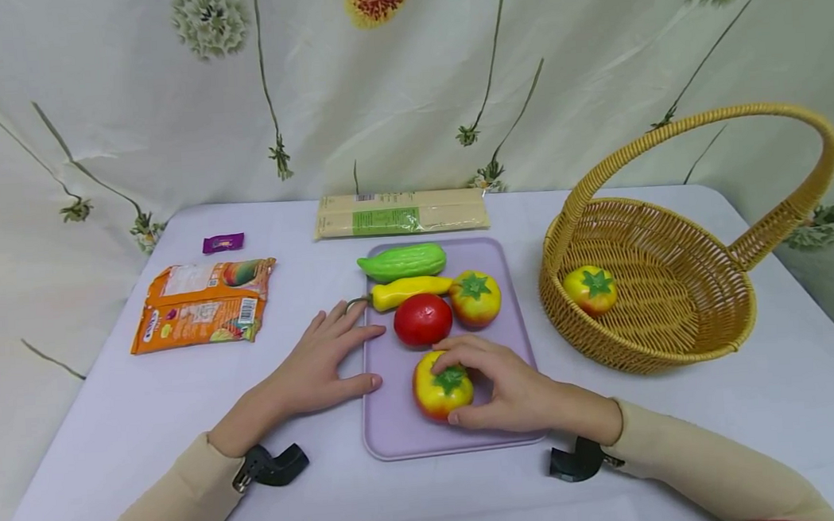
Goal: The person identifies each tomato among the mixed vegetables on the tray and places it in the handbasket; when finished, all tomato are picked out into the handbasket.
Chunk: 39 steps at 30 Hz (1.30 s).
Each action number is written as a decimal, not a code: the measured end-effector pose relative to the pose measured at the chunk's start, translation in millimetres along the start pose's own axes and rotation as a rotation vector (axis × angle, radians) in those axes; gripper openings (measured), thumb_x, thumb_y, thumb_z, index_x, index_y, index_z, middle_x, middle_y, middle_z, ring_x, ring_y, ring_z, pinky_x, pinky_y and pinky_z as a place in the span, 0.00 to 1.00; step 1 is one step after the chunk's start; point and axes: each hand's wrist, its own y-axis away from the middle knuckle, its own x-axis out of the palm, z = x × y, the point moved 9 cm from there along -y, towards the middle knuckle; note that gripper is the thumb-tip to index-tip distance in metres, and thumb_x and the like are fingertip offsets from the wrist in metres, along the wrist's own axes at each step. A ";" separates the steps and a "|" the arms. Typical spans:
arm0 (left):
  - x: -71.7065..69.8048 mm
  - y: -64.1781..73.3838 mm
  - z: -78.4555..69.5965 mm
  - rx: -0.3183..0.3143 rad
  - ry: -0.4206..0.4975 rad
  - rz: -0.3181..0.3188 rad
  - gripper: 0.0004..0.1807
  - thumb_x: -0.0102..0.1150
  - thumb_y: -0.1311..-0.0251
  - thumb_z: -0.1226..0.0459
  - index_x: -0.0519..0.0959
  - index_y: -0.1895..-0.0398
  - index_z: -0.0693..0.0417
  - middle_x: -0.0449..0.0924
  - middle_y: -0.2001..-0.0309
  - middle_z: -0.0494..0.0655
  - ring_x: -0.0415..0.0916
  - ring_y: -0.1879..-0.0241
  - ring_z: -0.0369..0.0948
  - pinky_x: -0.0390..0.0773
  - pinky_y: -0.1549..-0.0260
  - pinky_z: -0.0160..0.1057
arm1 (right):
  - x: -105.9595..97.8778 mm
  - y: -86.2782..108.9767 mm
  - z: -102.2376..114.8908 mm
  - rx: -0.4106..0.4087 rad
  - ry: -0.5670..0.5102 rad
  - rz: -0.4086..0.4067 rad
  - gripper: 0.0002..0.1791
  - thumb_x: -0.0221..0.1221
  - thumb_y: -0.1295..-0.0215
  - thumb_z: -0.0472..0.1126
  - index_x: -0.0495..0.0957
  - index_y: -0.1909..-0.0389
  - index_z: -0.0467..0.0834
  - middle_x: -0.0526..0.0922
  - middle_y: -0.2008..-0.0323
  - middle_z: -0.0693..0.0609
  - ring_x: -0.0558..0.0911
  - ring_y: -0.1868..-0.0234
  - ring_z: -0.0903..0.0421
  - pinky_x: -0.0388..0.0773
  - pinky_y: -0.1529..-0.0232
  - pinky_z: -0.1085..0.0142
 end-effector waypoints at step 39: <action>0.5 -0.5 0.6 0.003 0.003 0.005 0.37 0.65 0.42 0.45 0.73 0.29 0.45 0.54 0.19 0.58 0.45 0.20 0.66 0.43 0.26 0.74 | -2.9 1.0 3.5 0.007 0.011 0.106 0.20 0.68 0.43 0.38 0.81 0.48 0.50 0.72 0.29 0.44 0.73 0.29 0.47 0.74 0.29 0.52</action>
